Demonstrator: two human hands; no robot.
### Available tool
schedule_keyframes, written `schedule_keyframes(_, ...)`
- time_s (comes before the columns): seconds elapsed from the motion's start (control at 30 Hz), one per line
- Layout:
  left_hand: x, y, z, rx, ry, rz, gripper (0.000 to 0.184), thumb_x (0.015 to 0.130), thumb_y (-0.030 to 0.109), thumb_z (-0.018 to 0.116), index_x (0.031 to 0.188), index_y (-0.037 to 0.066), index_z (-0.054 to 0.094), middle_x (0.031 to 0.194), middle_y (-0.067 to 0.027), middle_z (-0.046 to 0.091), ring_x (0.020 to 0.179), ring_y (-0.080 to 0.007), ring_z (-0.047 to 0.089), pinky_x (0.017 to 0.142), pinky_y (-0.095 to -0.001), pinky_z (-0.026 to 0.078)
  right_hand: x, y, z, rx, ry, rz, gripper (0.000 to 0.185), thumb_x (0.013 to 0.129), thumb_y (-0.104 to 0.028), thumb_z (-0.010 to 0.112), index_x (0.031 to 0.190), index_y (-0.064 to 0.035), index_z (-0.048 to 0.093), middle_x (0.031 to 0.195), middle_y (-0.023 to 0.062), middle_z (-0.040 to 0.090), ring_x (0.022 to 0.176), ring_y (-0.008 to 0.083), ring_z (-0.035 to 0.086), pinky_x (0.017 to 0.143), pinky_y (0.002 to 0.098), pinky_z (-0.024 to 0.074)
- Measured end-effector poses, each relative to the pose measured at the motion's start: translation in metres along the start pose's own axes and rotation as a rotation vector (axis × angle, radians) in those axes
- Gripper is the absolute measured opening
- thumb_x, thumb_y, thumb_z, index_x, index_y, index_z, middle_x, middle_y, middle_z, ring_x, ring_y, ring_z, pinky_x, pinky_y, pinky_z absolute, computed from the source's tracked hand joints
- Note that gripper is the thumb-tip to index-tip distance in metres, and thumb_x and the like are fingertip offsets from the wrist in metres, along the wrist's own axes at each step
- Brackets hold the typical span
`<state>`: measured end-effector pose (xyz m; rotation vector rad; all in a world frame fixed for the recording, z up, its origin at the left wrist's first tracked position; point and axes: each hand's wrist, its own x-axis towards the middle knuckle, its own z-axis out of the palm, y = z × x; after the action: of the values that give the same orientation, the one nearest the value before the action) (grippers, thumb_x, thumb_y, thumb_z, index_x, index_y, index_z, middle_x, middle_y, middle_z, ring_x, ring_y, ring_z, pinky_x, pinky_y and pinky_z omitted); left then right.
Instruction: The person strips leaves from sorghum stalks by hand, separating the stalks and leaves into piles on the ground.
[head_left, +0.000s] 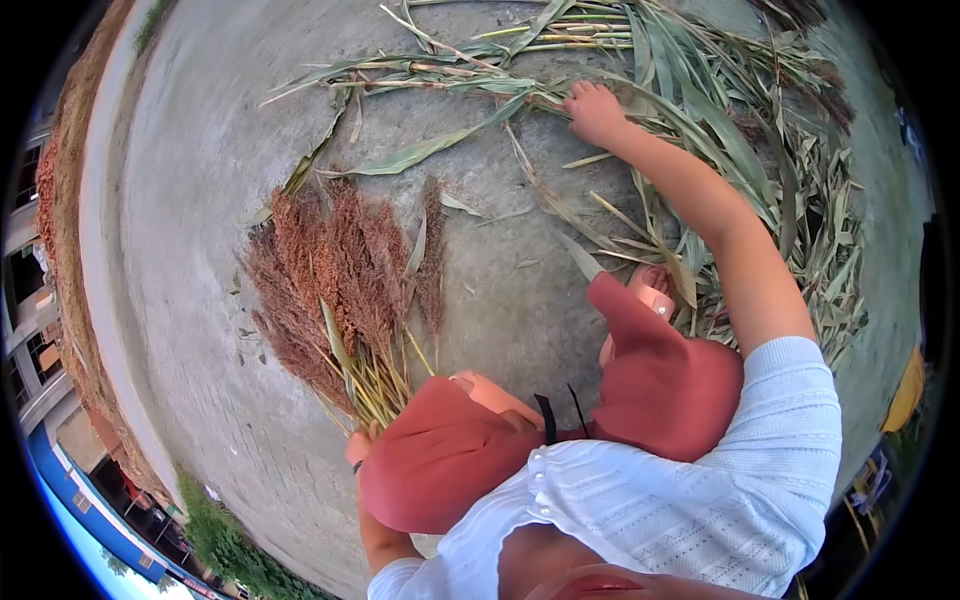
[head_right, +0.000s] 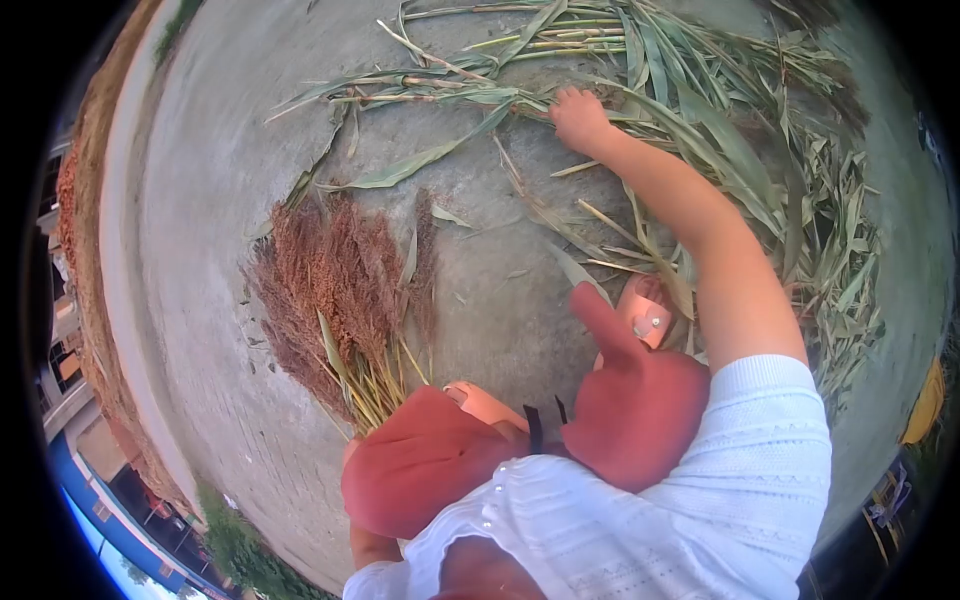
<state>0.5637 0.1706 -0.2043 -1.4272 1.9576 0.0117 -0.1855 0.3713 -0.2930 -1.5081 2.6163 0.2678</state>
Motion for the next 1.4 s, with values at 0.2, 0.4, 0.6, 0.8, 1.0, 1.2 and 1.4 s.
schedule_keyframes(0.2,0.030,0.039,-0.078,0.206,-0.246,0.062,0.060,0.087,0.061,0.046,0.087,0.005,0.069,0.087,-0.0192,0.067,0.082,-0.0367,0.065,0.070,-0.0477,0.050,0.010,-0.003,-0.016,0.187,0.267,0.062,0.022,0.079,-0.016,0.059,0.099,-0.0124,0.067,0.098,0.0095,0.061,0.092,0.0273,0.059,0.076,0.0393,0.0486)
schedule_keyframes(0.4,0.027,0.198,-0.283,-0.215,0.389,0.657,0.025,0.084,0.029,0.066,0.087,0.005,0.063,0.077,-0.0148,0.062,0.074,-0.0330,0.061,0.064,-0.0392,0.048,-0.009,-0.030,-0.129,0.674,0.410,-0.040,0.020,0.087,-0.024,0.058,0.102,-0.0113,0.062,0.085,0.0112,0.067,0.078,0.0327,0.063,0.067,0.0429,0.0491)
schedule_keyframes(0.6,0.002,0.384,-0.372,-0.376,1.179,1.328,0.041,0.078,0.016,0.070,0.116,0.007,0.057,0.097,-0.0078,0.063,0.094,-0.0256,0.059,0.080,-0.0353,0.045,-0.010,-0.050,-0.186,0.897,0.274,-0.193,0.022,0.087,-0.025,0.060,0.103,-0.0101,0.061,0.078,0.0115,0.065,0.074,0.0345,0.061,0.067,0.0425,0.0479)
schedule_keyframes(0.8,0.031,0.418,-0.408,-0.474,0.910,1.266,0.026,0.077,0.018,0.072,0.101,0.009,0.065,0.079,-0.0040,0.064,0.075,-0.0204,0.061,0.075,-0.0312,0.045,-0.024,-0.059,-0.216,0.699,0.890,-0.259,0.017,0.081,-0.019,0.065,0.094,-0.0073,0.064,0.093,0.0091,0.062,0.084,0.0297,0.059,0.073,0.0395,0.0482)
schedule_keyframes(1.0,0.043,0.379,-0.444,-1.024,0.735,0.978,0.023,0.087,0.026,0.068,0.086,0.003,0.069,0.056,0.0008,0.053,0.049,-0.0070,0.040,0.047,-0.0243,0.030,-0.075,-0.059,-0.202,0.698,0.638,-0.421,0.028,0.084,-0.016,0.066,0.108,-0.0044,0.060,0.108,0.0104,0.060,0.096,0.0272,0.061,0.078,0.0325,0.0487)
schedule_keyframes(1.2,-0.019,0.404,-0.459,-1.336,0.042,1.078,0.032,0.095,0.032,0.056,0.087,0.002,0.067,0.054,0.0041,0.047,0.044,-0.0028,0.040,0.041,-0.0195,0.028,-0.032,-0.042,-0.227,1.906,0.292,-0.118,0.048,0.098,-0.035,0.046,0.130,0.0011,0.047,0.118,0.0126,0.059,0.099,0.0169,0.061,0.082,0.0307,0.0501)
schedule_keyframes(1.4,-0.053,0.450,-0.443,-1.445,0.145,1.281,0.033,0.097,0.028,0.053,0.086,0.000,0.064,0.055,-0.0013,0.054,0.045,-0.0059,0.051,0.042,-0.0214,0.038,-0.013,-0.045,-0.269,2.104,0.355,-0.184,0.035,0.100,-0.022,0.042,0.126,0.0012,0.049,0.108,0.0145,0.063,0.096,0.0184,0.062,0.084,0.0268,0.0502)
